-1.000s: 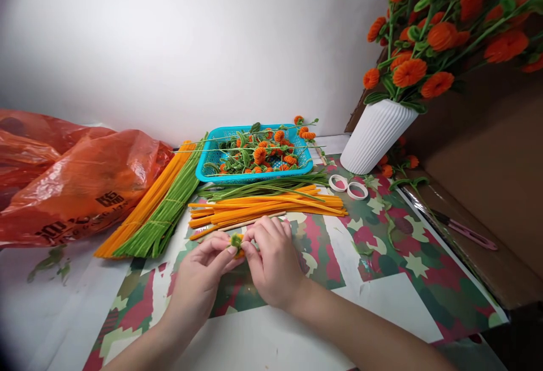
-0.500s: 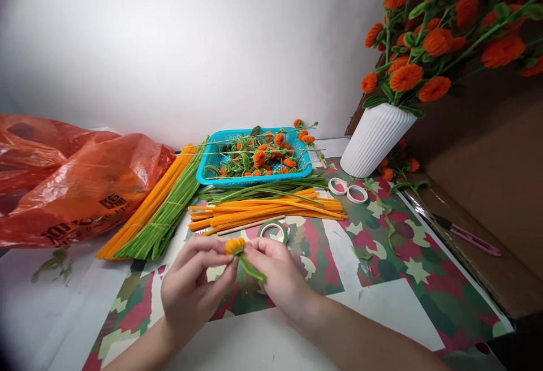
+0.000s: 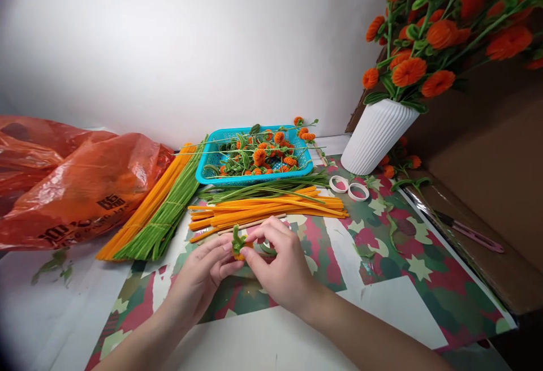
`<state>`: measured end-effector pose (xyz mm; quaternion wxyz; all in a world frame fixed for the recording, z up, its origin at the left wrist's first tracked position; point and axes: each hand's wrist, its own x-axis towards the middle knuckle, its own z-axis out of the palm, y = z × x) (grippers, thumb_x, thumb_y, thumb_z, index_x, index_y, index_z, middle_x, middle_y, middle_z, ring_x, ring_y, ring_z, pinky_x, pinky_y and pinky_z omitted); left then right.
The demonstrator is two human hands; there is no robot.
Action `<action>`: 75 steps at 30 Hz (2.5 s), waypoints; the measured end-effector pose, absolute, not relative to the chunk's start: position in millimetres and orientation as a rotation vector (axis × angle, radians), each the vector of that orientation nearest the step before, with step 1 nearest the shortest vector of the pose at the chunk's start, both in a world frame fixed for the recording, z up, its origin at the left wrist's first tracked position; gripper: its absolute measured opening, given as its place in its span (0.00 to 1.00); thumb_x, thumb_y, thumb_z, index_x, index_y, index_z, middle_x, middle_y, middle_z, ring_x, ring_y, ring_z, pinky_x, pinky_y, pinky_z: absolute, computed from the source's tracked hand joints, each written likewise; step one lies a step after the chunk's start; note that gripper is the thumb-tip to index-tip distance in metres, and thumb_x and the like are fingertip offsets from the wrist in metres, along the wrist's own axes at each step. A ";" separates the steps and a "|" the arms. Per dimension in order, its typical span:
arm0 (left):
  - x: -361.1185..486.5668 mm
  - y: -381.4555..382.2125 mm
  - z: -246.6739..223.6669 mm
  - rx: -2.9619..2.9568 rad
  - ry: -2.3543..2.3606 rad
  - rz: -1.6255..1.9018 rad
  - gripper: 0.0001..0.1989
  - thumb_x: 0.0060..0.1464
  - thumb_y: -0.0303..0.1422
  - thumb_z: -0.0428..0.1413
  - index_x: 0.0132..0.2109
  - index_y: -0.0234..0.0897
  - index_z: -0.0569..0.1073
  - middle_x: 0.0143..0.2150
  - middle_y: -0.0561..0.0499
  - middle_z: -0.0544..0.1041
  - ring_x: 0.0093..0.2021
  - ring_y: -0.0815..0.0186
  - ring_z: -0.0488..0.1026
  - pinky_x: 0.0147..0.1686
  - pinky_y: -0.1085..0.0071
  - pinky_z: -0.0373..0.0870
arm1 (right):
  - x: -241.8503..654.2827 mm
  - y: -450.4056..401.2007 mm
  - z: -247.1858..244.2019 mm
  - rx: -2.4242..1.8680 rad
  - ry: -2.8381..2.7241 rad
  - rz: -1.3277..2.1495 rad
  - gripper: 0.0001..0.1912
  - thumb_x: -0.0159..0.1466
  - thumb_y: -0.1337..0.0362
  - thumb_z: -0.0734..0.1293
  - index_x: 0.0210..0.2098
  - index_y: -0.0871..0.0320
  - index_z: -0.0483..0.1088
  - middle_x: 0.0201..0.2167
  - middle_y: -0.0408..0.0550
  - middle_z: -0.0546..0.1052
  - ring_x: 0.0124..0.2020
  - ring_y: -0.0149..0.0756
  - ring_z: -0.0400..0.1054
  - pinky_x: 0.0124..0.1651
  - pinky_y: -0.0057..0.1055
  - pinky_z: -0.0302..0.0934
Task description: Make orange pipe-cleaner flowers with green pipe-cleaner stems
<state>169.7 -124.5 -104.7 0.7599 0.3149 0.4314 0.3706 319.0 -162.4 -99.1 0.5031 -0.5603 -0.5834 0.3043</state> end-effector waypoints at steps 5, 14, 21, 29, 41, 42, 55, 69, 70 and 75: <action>167.3 -124.5 -107.1 0.713 0.960 0.808 0.09 0.43 0.34 0.67 0.30 0.34 0.78 0.37 0.50 0.74 0.35 0.68 0.72 0.32 0.75 0.76 | 319.6 -160.7 -100.3 -1.397 -1.409 0.770 0.04 0.57 0.70 0.68 0.31 0.56 0.70 0.30 0.44 0.71 0.32 0.33 0.63 0.33 0.29 0.58; 169.1 -127.0 -102.9 0.739 0.996 0.828 0.11 0.39 0.35 0.68 0.29 0.35 0.76 0.33 0.51 0.76 0.34 0.67 0.73 0.32 0.74 0.75 | 324.1 -162.2 -98.7 -1.316 -1.515 0.821 0.13 0.57 0.73 0.65 0.41 0.55 0.71 0.32 0.44 0.71 0.34 0.34 0.64 0.35 0.29 0.60; 168.3 -128.3 -105.0 0.777 1.022 0.862 0.13 0.39 0.34 0.68 0.31 0.36 0.74 0.31 0.53 0.76 0.32 0.67 0.74 0.31 0.73 0.74 | 321.6 -161.7 -102.5 -1.255 -1.468 0.934 0.07 0.62 0.69 0.64 0.39 0.55 0.72 0.38 0.47 0.72 0.35 0.33 0.65 0.37 0.30 0.62; 165.3 -128.3 -112.8 1.038 0.878 0.916 0.11 0.46 0.32 0.64 0.39 0.38 0.75 0.43 0.49 0.73 0.38 0.65 0.73 0.30 0.73 0.76 | 321.8 -161.5 -104.2 -1.215 -1.374 0.961 0.05 0.63 0.67 0.66 0.33 0.55 0.74 0.35 0.47 0.72 0.36 0.35 0.67 0.35 0.29 0.64; 162.0 -130.3 -116.1 1.742 0.923 0.953 0.10 0.51 0.23 0.56 0.38 0.40 0.77 0.38 0.48 0.76 0.41 0.63 0.74 0.28 0.76 0.76 | 319.4 -167.0 -106.8 -1.056 -1.745 0.345 0.10 0.63 0.75 0.63 0.37 0.58 0.74 0.31 0.49 0.77 0.31 0.33 0.70 0.34 0.30 0.65; 161.9 -130.4 -116.5 1.757 0.928 0.945 0.10 0.50 0.23 0.56 0.38 0.40 0.77 0.38 0.49 0.76 0.41 0.63 0.74 0.28 0.76 0.76 | 318.3 -167.2 -107.4 -1.059 -1.748 0.316 0.10 0.63 0.75 0.63 0.37 0.57 0.73 0.31 0.49 0.78 0.31 0.33 0.71 0.34 0.30 0.66; 163.7 -125.9 -111.7 1.013 0.933 0.814 0.11 0.49 0.35 0.63 0.40 0.39 0.76 0.41 0.50 0.76 0.39 0.65 0.75 0.35 0.74 0.76 | 328.5 -164.5 -105.0 -1.211 -1.509 0.596 0.10 0.58 0.70 0.70 0.40 0.56 0.72 0.33 0.45 0.76 0.34 0.34 0.70 0.36 0.29 0.66; 162.5 -127.5 -115.1 0.927 0.909 0.912 0.07 0.46 0.36 0.65 0.33 0.38 0.80 0.39 0.50 0.70 0.40 0.66 0.71 0.34 0.77 0.74 | 320.6 -166.9 -110.1 -1.149 -1.544 0.579 0.11 0.57 0.73 0.69 0.39 0.57 0.74 0.34 0.48 0.75 0.36 0.36 0.69 0.38 0.31 0.65; 163.1 -128.0 -113.7 0.904 0.916 0.897 0.07 0.46 0.35 0.65 0.32 0.38 0.80 0.38 0.50 0.70 0.39 0.66 0.71 0.34 0.77 0.75 | 320.3 -167.0 -110.4 -1.162 -1.527 0.589 0.09 0.58 0.73 0.69 0.38 0.57 0.74 0.33 0.48 0.75 0.36 0.35 0.69 0.37 0.31 0.65; 164.6 -129.0 -107.9 0.733 0.945 0.864 0.09 0.46 0.34 0.65 0.36 0.36 0.79 0.37 0.49 0.72 0.37 0.66 0.71 0.33 0.75 0.74 | 319.6 -165.4 -113.4 -1.257 -1.313 0.827 0.03 0.59 0.68 0.68 0.32 0.56 0.75 0.32 0.48 0.73 0.37 0.36 0.70 0.34 0.29 0.67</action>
